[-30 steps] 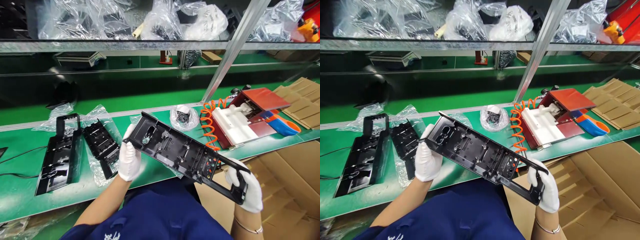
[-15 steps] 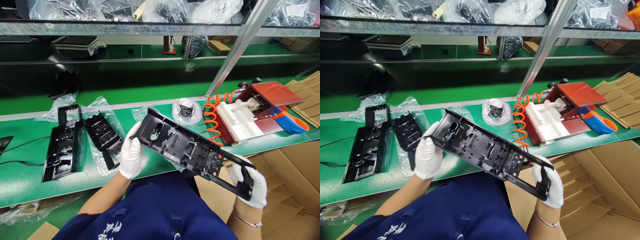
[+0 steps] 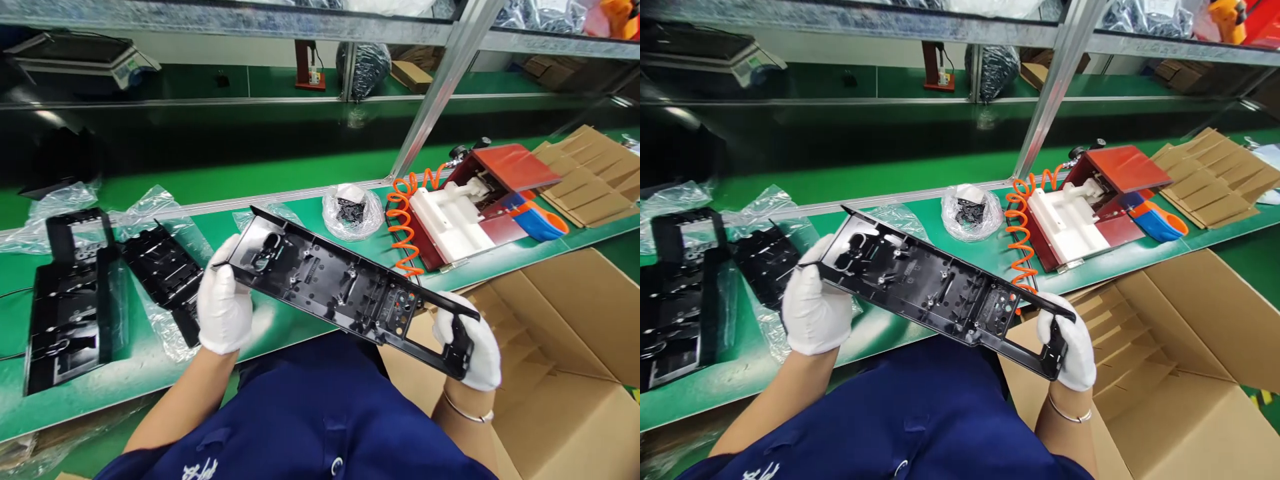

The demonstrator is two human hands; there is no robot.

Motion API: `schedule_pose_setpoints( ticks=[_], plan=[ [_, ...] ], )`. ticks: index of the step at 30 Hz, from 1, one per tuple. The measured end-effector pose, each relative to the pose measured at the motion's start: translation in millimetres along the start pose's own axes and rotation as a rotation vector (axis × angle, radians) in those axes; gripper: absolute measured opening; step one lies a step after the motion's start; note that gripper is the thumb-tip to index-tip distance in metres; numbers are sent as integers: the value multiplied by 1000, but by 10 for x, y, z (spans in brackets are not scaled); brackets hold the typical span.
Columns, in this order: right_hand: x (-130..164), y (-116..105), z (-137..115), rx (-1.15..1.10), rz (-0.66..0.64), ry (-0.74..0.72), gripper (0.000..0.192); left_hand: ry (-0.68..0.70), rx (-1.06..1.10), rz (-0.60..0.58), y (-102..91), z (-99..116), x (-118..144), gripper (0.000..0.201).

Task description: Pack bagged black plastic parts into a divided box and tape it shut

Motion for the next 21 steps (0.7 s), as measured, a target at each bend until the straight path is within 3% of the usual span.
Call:
schedule_pose_setpoints(
  ticks=[6, 16, 21],
  plan=[
    [79, 33, -53, 90, -16, -30, 36, -45, 8, 59, -80, -63, -69, 31],
    [68, 65, -103, 83, 1, -24, 35, 0, 40, 28, -21, -35, -61, 32],
    [95, 165, -169, 144, -28, -67, 38, 50, 63, 86, -89, -41, -145, 27]
  ],
)
Point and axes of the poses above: each hand's wrist, its own x-axis away from the middle knuckle, its own y-axis out of the palm, z = x × y, the point moved 4 cm from there along -x, towards the middle knuckle, and after that the axes turned 6 degrees about -y, right-handed, at the moved point
